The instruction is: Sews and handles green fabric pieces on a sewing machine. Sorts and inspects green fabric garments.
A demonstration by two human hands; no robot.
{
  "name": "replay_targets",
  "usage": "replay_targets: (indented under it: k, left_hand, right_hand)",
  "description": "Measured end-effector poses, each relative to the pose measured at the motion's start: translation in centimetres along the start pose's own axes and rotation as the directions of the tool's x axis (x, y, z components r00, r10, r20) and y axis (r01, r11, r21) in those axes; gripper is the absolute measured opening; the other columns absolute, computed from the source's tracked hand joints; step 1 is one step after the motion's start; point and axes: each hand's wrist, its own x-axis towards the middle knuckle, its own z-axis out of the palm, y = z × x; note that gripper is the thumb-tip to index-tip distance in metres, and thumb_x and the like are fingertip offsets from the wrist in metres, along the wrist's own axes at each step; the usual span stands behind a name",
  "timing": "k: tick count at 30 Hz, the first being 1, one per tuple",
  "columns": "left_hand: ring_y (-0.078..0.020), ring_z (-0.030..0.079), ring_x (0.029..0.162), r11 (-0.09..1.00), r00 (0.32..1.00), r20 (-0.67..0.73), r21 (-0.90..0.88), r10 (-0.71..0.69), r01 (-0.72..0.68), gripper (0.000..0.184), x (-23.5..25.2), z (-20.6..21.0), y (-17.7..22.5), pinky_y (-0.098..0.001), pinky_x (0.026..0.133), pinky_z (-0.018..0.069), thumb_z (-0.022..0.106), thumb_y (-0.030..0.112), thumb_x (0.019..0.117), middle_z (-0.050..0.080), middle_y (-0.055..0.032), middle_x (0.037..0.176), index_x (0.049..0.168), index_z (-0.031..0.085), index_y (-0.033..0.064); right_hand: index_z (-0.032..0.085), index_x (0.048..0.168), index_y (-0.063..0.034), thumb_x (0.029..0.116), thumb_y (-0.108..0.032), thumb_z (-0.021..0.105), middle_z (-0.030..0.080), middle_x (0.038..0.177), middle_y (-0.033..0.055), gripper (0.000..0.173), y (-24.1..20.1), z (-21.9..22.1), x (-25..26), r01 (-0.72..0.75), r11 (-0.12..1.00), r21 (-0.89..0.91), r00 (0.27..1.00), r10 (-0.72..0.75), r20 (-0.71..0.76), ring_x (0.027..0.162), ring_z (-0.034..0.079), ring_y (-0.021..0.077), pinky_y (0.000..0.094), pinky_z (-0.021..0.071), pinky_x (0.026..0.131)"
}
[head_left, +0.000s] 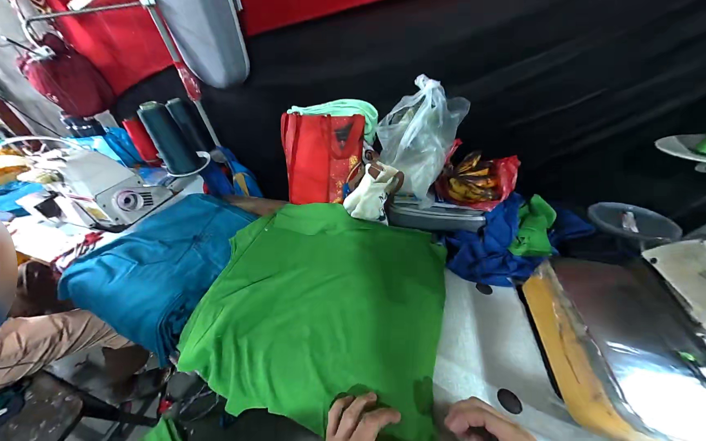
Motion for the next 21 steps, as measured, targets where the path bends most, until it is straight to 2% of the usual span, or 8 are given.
replay_targets:
  k: [3,5,7,10,12,15,17,21]
  left_hand:
    - [-0.0362,0.061,0.123,0.985,0.986,-0.165,-0.167,0.023,-0.051,0.017,-0.3,0.7,-1.3,-0.0572,0.111,0.0395,0.066,0.014,0.0966,0.074,-0.0145,0.112,0.101,0.079,0.0043]
    - [-0.0289,0.064,0.118,0.962,0.97,-0.243,-0.269,-0.029,-0.038,0.015,-0.2,0.8,-1.2,-0.049,0.111,0.0424,0.07,0.013,0.0935,0.074,-0.0131,0.103,0.097,0.078,0.0017]
    - [-0.0234,0.066,0.115,0.944,0.957,-0.274,-0.331,-0.091,-0.005,0.012,-0.1,0.9,-0.9,-0.0437,0.111,0.0429,0.074,0.011,0.0887,0.076,-0.0095,0.096,0.095,0.078,0.0022]
    - [-0.0153,0.065,0.115,0.938,0.933,-0.333,-0.346,-0.139,0.016,0.007,0.1,1.8,-1.0,-0.0354,0.111,0.0433,0.078,0.012,0.0826,0.076,-0.0022,0.091,0.088,0.077,0.0074]
    - [-0.0134,0.065,0.115,0.938,0.918,-0.349,-0.34,-0.188,0.063,0.006,0.3,2.1,-0.6,-0.0325,0.11,0.0431,0.08,0.013,0.078,0.076,-0.0002,0.089,0.082,0.076,0.0094]
    - [-0.0127,0.065,0.114,0.945,0.905,-0.357,-0.303,-0.23,0.12,0.023,0.6,2.2,-0.1,-0.0344,0.109,0.0434,0.085,0.03,0.0747,0.074,0.0015,0.09,0.077,0.072,0.0117]
    - [-0.0132,0.064,0.115,0.958,0.92,-0.333,-0.262,-0.206,0.119,0.03,0.7,2.1,0.0,-0.0374,0.111,0.0409,0.083,0.04,0.08,0.074,0.0026,0.089,0.079,0.072,0.0126]
    - [-0.0178,0.059,0.124,0.949,0.967,-0.178,-0.289,-0.184,0.128,0.027,0.4,0.6,0.3,-0.0406,0.114,0.0366,0.063,0.027,0.0996,0.076,-0.0031,0.099,0.094,0.079,0.0059]
  right_hand:
    - [0.069,0.1,0.0089,0.0944,0.006,0.058,0.07,0.106,0.0118,0.013,-0.2,0.0,0.1,0.004,1.0,-0.01,1.0,-0.004,-0.017,0.104,0.064,0.005,0.0206,0.0523,0.094]
    - [0.07,0.1,0.0066,0.0912,0.008,0.057,0.07,0.106,0.0092,0.016,-0.3,0.1,0.1,0.007,1.0,-0.023,1.0,-0.008,-0.031,0.105,0.064,0.0032,0.0191,0.0521,0.094]
    - [0.071,0.1,0.0011,0.0929,0.004,0.058,0.07,0.106,0.0048,0.015,0.2,0.3,0.0,0.038,0.999,-0.028,0.998,-0.04,-0.051,0.104,0.064,0.0011,0.0175,0.0532,0.093]
    - [0.071,0.101,-0.008,0.0976,-0.008,0.061,0.07,0.103,-0.0002,0.011,1.3,0.6,0.1,0.097,0.995,-0.039,0.991,-0.1,-0.086,0.1,0.065,0.0009,0.0163,0.0548,0.089]
    - [0.071,0.102,-0.0082,0.0978,-0.01,0.061,0.07,0.102,0.0003,0.011,1.4,0.8,0.1,0.109,0.993,-0.035,0.989,-0.112,-0.093,0.099,0.066,0.0015,0.0166,0.055,0.088]
    - [0.069,0.11,-0.0055,0.096,-0.011,0.063,0.07,0.104,0.0027,0.016,1.5,0.9,0.0,0.131,0.991,-0.023,0.987,-0.133,-0.09,0.1,0.066,0.0029,0.0186,0.0553,0.09]
    - [0.069,0.116,-0.0094,0.0964,-0.016,0.066,0.068,0.111,0.0026,0.021,1.7,1.0,0.0,0.179,0.984,-0.02,0.981,-0.18,-0.073,0.107,0.064,0.0039,0.0201,0.0537,0.094]
    - [0.072,0.116,-0.0197,0.0968,-0.026,0.068,0.066,0.117,0.0031,0.02,2.1,1.2,-0.1,0.241,0.969,-0.054,0.968,-0.244,-0.063,0.115,0.06,0.008,0.0245,0.0508,0.1]
